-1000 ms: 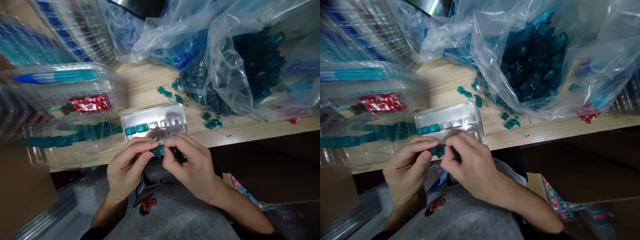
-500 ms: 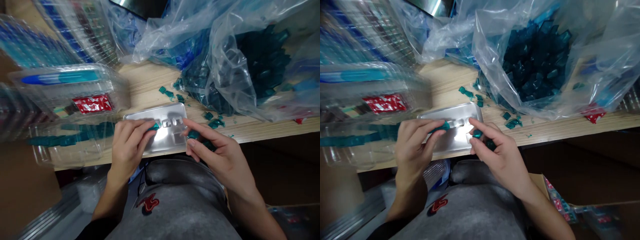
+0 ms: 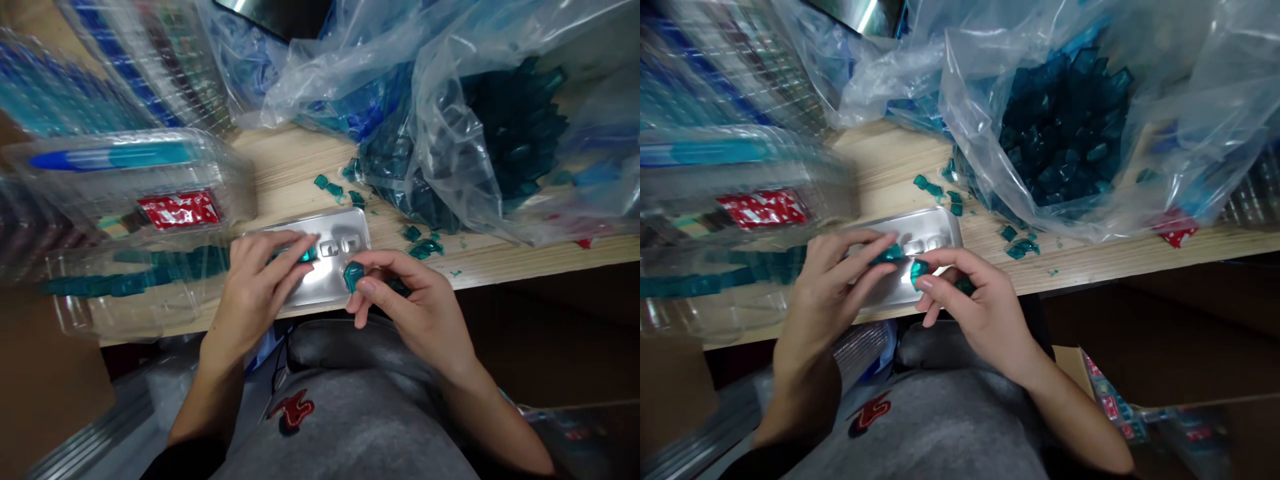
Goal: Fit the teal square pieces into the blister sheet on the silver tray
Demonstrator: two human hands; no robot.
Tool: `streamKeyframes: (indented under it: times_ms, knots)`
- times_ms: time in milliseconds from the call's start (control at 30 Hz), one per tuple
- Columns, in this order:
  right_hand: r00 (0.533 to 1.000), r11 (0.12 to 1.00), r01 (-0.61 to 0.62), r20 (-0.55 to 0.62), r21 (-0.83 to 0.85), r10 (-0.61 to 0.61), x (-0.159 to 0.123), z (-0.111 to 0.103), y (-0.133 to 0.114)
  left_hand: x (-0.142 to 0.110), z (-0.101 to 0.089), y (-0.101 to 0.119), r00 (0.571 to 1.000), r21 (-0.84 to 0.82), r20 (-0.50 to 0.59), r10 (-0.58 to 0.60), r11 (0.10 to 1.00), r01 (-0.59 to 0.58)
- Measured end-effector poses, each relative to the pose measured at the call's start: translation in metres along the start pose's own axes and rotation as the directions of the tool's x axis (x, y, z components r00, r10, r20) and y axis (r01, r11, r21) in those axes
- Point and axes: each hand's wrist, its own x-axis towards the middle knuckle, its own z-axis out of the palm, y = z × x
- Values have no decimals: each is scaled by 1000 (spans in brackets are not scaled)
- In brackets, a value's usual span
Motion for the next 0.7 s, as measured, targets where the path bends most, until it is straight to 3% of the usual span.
streamKeyframes:
  times_ms: [133,200,367,500,600,700]
  knots:
    - [996,986,-78,64,150,69,1,3,2,-7,-4,15,988,-233,-142,-55,972,21]
    - [995,985,-87,59,146,80,0,6,1,-8,-5,25,987,-297,-152,-51,955,3]
    - [996,986,-76,53,152,68,-3,11,1,-6,0,35,991,-319,-104,-82,947,45]
    - [964,923,-225,208,313,165,-3,14,11,-9,4,35,988,-370,-115,-104,927,54]
    - [933,833,-320,302,451,195,-2,16,19,-11,6,39,982,-292,-169,-80,956,27]
    - [930,845,-319,314,429,192,-3,18,21,-12,7,43,982,-201,-177,-61,979,24]
